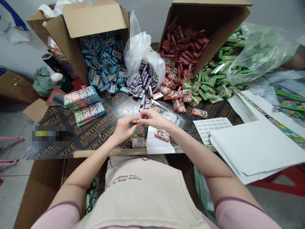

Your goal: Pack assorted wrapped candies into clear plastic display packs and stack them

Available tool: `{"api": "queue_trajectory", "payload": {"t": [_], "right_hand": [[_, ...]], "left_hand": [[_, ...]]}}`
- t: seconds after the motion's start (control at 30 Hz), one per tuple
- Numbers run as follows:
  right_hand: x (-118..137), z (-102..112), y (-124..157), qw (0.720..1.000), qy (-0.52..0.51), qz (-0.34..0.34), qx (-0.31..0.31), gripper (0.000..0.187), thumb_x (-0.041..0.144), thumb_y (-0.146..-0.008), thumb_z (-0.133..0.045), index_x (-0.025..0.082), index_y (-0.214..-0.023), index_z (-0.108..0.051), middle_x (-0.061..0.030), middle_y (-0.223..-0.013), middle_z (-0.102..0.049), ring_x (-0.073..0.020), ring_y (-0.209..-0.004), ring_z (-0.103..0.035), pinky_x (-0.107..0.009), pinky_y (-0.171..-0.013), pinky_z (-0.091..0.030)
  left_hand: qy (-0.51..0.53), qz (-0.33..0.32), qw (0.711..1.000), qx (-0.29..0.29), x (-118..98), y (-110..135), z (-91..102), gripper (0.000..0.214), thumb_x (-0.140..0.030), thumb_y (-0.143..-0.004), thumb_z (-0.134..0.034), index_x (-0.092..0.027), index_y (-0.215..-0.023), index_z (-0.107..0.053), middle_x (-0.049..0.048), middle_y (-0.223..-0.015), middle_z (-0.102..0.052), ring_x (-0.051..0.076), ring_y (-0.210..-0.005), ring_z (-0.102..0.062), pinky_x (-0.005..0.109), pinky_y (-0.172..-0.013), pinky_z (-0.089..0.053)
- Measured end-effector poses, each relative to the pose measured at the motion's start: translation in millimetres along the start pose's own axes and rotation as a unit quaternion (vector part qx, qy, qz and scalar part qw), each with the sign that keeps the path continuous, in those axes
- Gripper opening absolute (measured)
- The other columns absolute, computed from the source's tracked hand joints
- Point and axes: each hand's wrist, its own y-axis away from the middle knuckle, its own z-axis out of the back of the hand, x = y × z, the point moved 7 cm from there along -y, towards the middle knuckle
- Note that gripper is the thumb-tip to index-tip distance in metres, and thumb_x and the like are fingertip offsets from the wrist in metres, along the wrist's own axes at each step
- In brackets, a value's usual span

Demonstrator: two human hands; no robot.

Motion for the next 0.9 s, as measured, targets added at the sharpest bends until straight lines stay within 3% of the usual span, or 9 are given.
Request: {"api": "queue_trajectory", "payload": {"t": [0.17,0.37,0.5,0.6,0.63,0.7,0.77,0.83,0.9], "right_hand": [[-3.4,-0.5,-3.7,1.0,-0.009,-0.012,0.016,0.021,0.035,-0.074,-0.062,0.016,-0.067,-0.056,0.0031,-0.059,-0.053,-0.0088,-0.053,-0.045,-0.022,-0.051,-0.033],[-7.3,1.8,-4.6,0.999,-0.021,-0.026,-0.014,0.018,0.03,-0.07,-0.064,0.017,-0.063,-0.055,0.0028,-0.055,-0.054,-0.0094,-0.051,-0.046,-0.022,-0.05,-0.033],[-17.8,-3.3,-0.5,0.988,-0.134,-0.049,-0.052,0.023,0.032,-0.064,-0.07,0.019,-0.072,-0.052,0.0034,-0.059,-0.058,-0.011,-0.052,-0.052,-0.022,-0.05,-0.035],[-30.5,-8.7,4.0,0.955,-0.258,-0.07,-0.127,0.034,0.029,-0.061,-0.072,0.023,-0.085,-0.048,0.0066,-0.061,-0.058,-0.0108,-0.054,-0.052,-0.021,-0.05,-0.035],[-35.1,-11.2,5.2,0.943,-0.285,-0.077,-0.151,0.035,0.028,-0.061,-0.071,0.023,-0.087,-0.048,0.0077,-0.06,-0.057,-0.0103,-0.053,-0.05,-0.02,-0.05,-0.035],[-44.4,-15.2,6.6,0.923,-0.324,-0.089,-0.186,0.034,0.028,-0.063,-0.067,0.024,-0.091,-0.048,0.0085,-0.059,-0.055,-0.0102,-0.053,-0.049,-0.02,-0.051,-0.036],[-56.2,-14.1,8.4,0.911,-0.341,-0.101,-0.207,0.035,0.034,-0.069,-0.063,0.026,-0.1,-0.048,0.0062,-0.065,-0.059,-0.012,-0.057,-0.052,-0.023,-0.055,-0.041],[-72.6,0.1,14.6,0.917,-0.295,-0.108,-0.245,0.035,0.046,-0.078,-0.055,0.027,-0.107,-0.049,0.0001,-0.081,-0.065,-0.0159,-0.071,-0.06,-0.028,-0.064,-0.047],[-92.4,27.6,26.1,0.936,-0.151,-0.102,-0.3,0.041,0.055,-0.083,-0.047,0.025,-0.109,-0.054,-0.0077,-0.105,-0.065,-0.0219,-0.097,-0.061,-0.037,-0.081,-0.049]], "left_hand": [[-0.005,-0.007,1.0,-0.001,-1.9,1.4,0.3,0.006,-0.012,-0.072,-0.064,-0.017,-0.075,-0.061,0.0063,-0.08,-0.073,0.018,-0.074,-0.069,0.029,-0.069,-0.052],[-0.027,0.004,0.999,-0.037,-0.1,5.3,-4.7,0.016,-0.025,-0.074,-0.072,-0.017,-0.07,-0.059,0.0043,-0.073,-0.07,0.016,-0.066,-0.066,0.027,-0.062,-0.049],[-0.01,0.038,0.998,-0.054,4.7,5.8,-6.4,0.014,-0.021,-0.077,-0.069,-0.018,-0.067,-0.06,0.0039,-0.072,-0.07,0.016,-0.067,-0.066,0.027,-0.064,-0.049],[0.039,0.112,0.991,-0.059,16.2,12.4,-9.7,0.011,-0.022,-0.073,-0.074,-0.018,-0.078,-0.065,0.0037,-0.078,-0.07,0.017,-0.074,-0.066,0.029,-0.07,-0.051],[0.078,0.151,0.984,-0.06,23.0,17.6,-12.6,0.02,-0.023,-0.07,-0.076,-0.018,-0.085,-0.066,0.0039,-0.082,-0.071,0.018,-0.077,-0.067,0.029,-0.071,-0.052],[0.182,0.232,0.955,-0.043,37.8,32.1,-23.5,0.036,-0.027,-0.065,-0.08,-0.017,-0.096,-0.065,0.0047,-0.087,-0.072,0.019,-0.079,-0.068,0.03,-0.072,-0.054],[0.267,0.286,0.92,-0.013,48.6,47.0,-31.5,0.037,-0.033,-0.064,-0.08,-0.015,-0.094,-0.066,0.0053,-0.087,-0.073,0.02,-0.077,-0.068,0.032,-0.072,-0.055],[0.269,0.295,0.917,-0.017,55.9,55.6,-19.8,0.031,-0.035,-0.069,-0.076,-0.014,-0.09,-0.069,0.0057,-0.086,-0.073,0.02,-0.077,-0.069,0.033,-0.074,-0.055],[0.172,0.26,0.948,-0.059,60.5,55.0,14.5,0.027,-0.034,-0.074,-0.072,-0.014,-0.093,-0.07,0.0053,-0.088,-0.074,0.02,-0.08,-0.068,0.034,-0.079,-0.054]]}}
